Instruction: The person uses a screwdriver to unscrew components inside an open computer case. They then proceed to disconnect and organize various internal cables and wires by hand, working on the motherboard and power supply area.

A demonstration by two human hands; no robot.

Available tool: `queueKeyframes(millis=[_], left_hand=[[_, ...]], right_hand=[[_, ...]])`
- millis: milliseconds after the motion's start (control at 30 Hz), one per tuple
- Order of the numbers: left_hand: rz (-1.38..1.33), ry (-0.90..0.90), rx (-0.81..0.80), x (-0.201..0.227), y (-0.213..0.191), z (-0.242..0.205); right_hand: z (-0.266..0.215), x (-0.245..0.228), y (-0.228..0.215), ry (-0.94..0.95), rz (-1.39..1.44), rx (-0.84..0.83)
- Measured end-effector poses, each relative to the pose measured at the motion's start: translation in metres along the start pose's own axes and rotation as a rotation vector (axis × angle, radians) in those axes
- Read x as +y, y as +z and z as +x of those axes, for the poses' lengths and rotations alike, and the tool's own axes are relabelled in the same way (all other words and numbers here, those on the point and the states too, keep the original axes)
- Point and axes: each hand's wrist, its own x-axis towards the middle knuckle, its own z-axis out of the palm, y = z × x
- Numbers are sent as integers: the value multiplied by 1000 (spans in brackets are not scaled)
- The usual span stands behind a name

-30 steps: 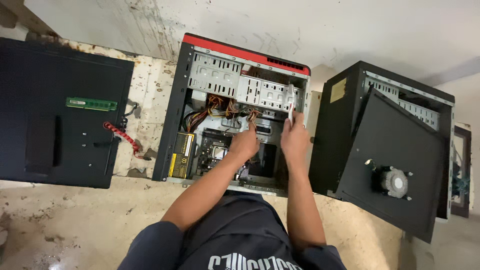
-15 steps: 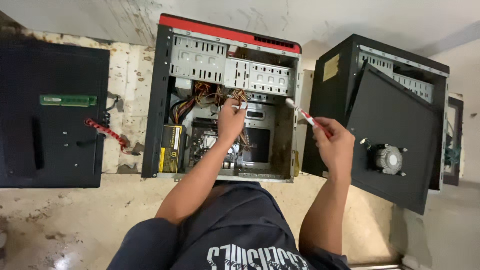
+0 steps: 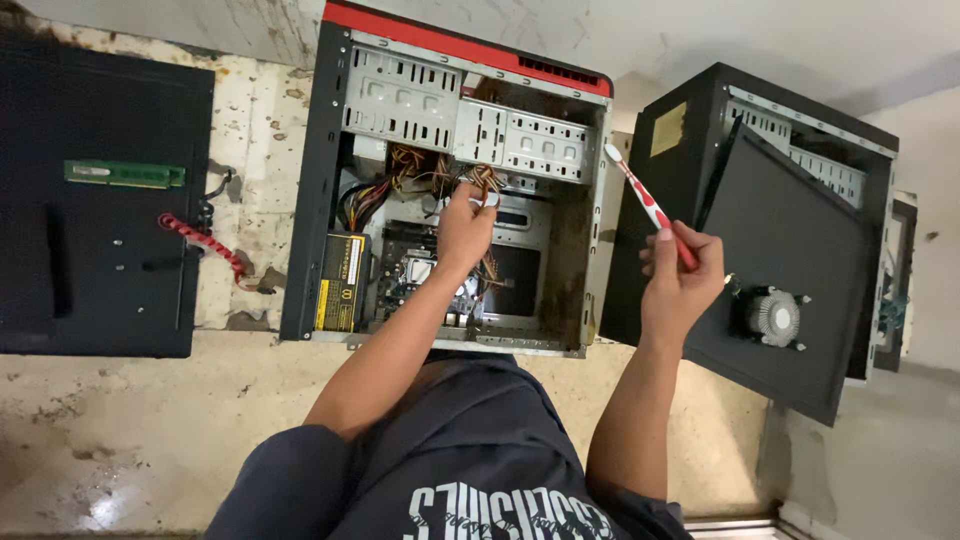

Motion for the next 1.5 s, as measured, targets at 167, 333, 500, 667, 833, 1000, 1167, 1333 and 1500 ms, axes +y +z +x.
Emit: queueKeyframes(millis=[167, 333, 500, 667, 833, 1000, 1167, 1333, 1500], left_hand=[[47, -52, 3, 1, -1, 2], [8, -39, 5, 3, 2, -3], [-9, -31, -4, 3, 6, -2], [-12, -56, -16, -2, 7, -2], [-45, -11, -44, -1, 8, -2], [-44, -38, -36, -8, 10, 1], [-84, -9, -36, -15, 16, 4], [-111, -87, -29, -6, 14, 0], [-176, -148, -29, -1, -1, -2]], right_hand=[[0, 2, 0, 344, 371, 130], [-10, 69, -2, 373, 195, 224], [-7, 47, 3, 491, 483, 322], [-17, 78, 11, 333, 104, 308], [-9, 46, 16, 381, 279, 204], [-9, 53, 25, 446, 335, 158], [-15, 108, 34, 686, 352, 205], [-48, 234, 62, 793, 290, 128], [-52, 185, 58, 781, 28, -129]])
